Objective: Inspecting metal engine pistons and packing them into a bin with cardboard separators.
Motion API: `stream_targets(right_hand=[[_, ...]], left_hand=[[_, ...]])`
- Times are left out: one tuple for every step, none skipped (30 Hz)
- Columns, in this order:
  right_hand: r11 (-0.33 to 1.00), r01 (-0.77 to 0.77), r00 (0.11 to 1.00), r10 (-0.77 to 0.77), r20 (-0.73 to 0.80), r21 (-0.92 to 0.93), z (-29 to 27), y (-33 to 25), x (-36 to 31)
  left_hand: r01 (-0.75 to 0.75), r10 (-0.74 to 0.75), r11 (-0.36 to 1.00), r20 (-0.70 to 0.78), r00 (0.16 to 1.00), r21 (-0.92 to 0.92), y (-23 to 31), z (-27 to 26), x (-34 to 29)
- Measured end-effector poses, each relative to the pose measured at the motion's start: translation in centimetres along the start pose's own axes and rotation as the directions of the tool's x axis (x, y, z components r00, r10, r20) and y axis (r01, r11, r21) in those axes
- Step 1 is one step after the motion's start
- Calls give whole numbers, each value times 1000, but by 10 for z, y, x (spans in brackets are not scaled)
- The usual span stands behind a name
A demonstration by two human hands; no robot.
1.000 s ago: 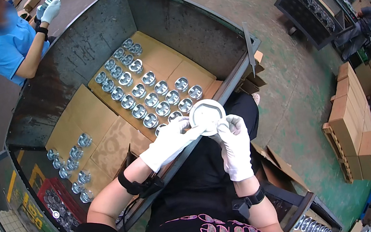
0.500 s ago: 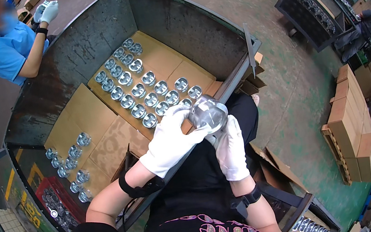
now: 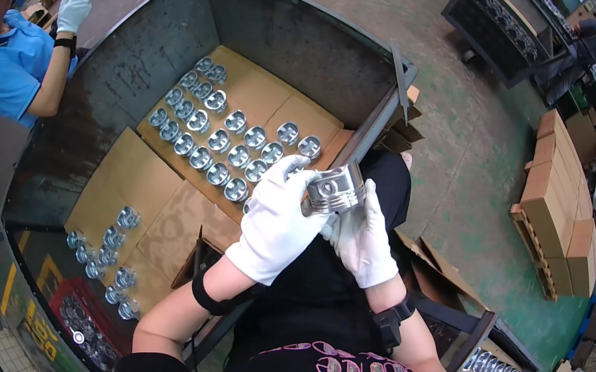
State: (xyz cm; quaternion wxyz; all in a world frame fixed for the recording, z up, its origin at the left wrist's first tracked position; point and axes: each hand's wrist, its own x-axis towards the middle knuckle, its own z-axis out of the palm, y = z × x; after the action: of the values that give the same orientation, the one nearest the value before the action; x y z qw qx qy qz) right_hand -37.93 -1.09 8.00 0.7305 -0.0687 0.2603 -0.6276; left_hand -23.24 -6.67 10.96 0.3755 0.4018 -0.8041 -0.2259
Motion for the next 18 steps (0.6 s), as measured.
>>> stream_targets(right_hand=[[995,50,998,-54,-44,-90,-4,1,1],[979,94,990,-110,-82,-182,-3,1,1],[983,147,986,-154,-62,-110,-1,0,-2],[983,146,986,-153,-62,-111,3,1,-2],[961,199,972,-218,-85,-191,6,3,-3],[930,248,953,-284,-102,-271,7,4,-3],[929,253,952,-289,-104,-270,7,4,-3],[930,251,952,-287,-103,-270,7,6,-3],[915,254,950,-296,-95,-315,7,7,-3],[898,256,949,-304,-85,-359,6,8,-2],[897,257,948,-307,-87,-359,2,7,-1],[955,188,976,-208,-67,-230,-4,6,2],[989,107,993,-111,-34,-98,-8,5,3],[990,105,994,-109,-33,-98,-5,5,4],[999,44,998,-44,-35,-4,-1,5,4],[996,-18,999,21,-30,91,2,5,4],[993,-27,1000,28,-11,111,1,5,4],[993,-27,1000,28,-11,111,0,6,4]], left_hand=[[21,-21,1000,17,1000,1,0,-1,0],[22,-22,1000,16,1000,2,-1,1,-1],[30,-30,999,8,1000,-17,-4,4,-2],[38,-38,999,0,999,-36,-6,6,-2],[39,-39,999,0,999,-36,-7,7,-2],[43,-43,998,2,999,-50,-7,8,-2],[47,-47,997,4,999,-65,-8,9,-1],[49,-49,997,4,999,-64,-9,10,-2],[60,-60,995,2,998,-75,-10,11,-3],[72,-72,994,0,997,-86,-11,11,-3],[70,-70,994,1,998,-88,-8,10,-2],[74,-74,992,1,997,-99,-3,8,-1],[78,-78,991,1,997,-111,0,7,0],[79,-80,991,0,997,-110,0,6,0],[48,-49,994,-13,999,-95,1,6,-1],[16,-18,997,-26,999,-79,1,6,-2],[16,-18,997,-26,1000,-80,2,6,-1],[13,-15,997,-27,1000,-76,4,5,0]])
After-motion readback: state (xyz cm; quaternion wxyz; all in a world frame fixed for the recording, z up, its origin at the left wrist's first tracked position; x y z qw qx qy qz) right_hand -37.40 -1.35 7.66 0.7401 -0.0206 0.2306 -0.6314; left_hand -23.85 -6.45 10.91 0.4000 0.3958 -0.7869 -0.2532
